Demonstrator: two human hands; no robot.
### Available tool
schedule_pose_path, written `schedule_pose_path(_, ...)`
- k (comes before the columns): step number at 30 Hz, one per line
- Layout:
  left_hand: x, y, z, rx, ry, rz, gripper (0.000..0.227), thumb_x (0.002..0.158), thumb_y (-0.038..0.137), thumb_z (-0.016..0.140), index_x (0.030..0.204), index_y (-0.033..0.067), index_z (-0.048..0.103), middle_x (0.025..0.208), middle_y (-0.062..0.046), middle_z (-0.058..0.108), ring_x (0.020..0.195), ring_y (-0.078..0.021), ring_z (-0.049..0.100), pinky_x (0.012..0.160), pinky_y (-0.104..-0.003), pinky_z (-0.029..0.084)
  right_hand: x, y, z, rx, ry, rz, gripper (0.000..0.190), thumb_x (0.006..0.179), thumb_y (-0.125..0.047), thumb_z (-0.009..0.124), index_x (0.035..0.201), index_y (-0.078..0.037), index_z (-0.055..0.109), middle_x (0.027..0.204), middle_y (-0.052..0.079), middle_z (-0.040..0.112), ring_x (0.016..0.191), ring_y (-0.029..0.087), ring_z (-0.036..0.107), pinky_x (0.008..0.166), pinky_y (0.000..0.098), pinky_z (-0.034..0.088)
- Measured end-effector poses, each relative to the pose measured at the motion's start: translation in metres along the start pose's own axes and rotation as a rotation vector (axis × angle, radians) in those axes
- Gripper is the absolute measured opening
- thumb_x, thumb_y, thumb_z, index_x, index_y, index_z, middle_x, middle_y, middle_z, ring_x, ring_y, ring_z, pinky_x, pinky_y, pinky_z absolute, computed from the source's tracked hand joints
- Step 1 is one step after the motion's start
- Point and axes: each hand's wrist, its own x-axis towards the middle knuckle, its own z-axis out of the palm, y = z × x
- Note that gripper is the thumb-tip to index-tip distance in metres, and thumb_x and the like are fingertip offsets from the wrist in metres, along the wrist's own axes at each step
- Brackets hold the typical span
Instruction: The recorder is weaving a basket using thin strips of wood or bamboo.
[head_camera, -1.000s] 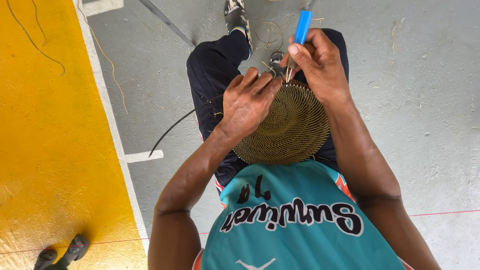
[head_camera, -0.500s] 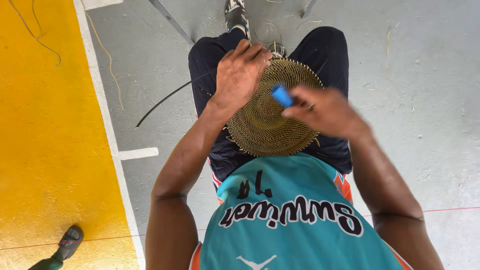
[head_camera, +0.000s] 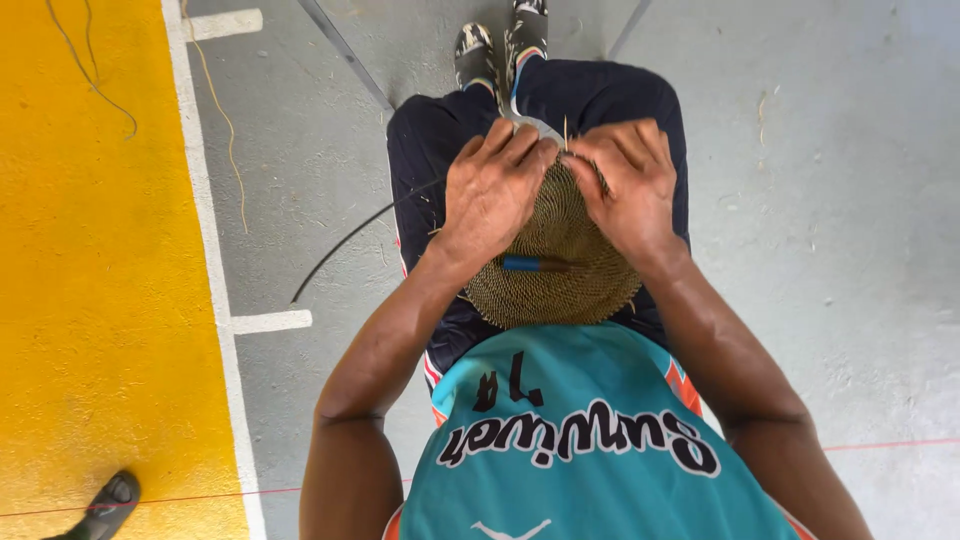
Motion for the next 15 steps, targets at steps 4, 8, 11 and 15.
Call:
schedule_pose_path(4,-0.012,0.002,0.003,-0.05,-0.011,-0.006,0.015,0.09,0.013,0.075,0.103,0.0072,0.073,0.095,0.001,0.062,0.094,-0.0158,0.059,0.074,-0.032,0.052,-0.014,0.005,0.011,0.08,0.027,0.035,0.017,0.093,-0.008,0.088,0.1,-0.008,0.073,0.101,0.002,0.071,0.097,0.021,0.061,0.088,0.0388,0.047)
schedule_pose_path(8,-0.012,0.003,0.006,-0.063,-0.015,-0.009,0.016,0.088,0.013,0.074,0.103,0.0066,0.072,0.096,0.001,0.063,0.094,-0.0164,0.058,0.074,-0.032,0.052,-0.012,0.005,0.009,0.113,-0.002,0.085,0.016,0.092,-0.008,0.087,0.099,-0.009,0.073,0.097,0.001,0.071,0.091,0.02,0.062,0.085,0.04,0.045)
schedule_pose_path(11,-0.012,-0.002,0.011,-0.027,-0.026,-0.018,0.015,0.091,0.011,0.074,0.104,0.006,0.072,0.096,0.0,0.063,0.093,-0.0165,0.058,0.071,-0.032,0.05,-0.007,0.008,0.007,0.146,-0.072,0.11,0.018,0.094,-0.01,0.086,0.104,-0.007,0.072,0.1,0.004,0.07,0.095,0.022,0.061,0.089,0.0383,0.049)
schedule_pose_path(15,-0.007,-0.005,0.001,-0.056,-0.039,-0.048,0.018,0.089,0.013,0.074,0.106,0.0064,0.072,0.095,0.0,0.063,0.092,-0.0169,0.059,0.073,-0.033,0.051,0.016,0.022,-0.007,0.247,-0.124,0.01,0.024,0.089,-0.015,0.086,0.106,-0.006,0.072,0.104,0.007,0.073,0.102,0.021,0.065,0.093,0.0386,0.051)
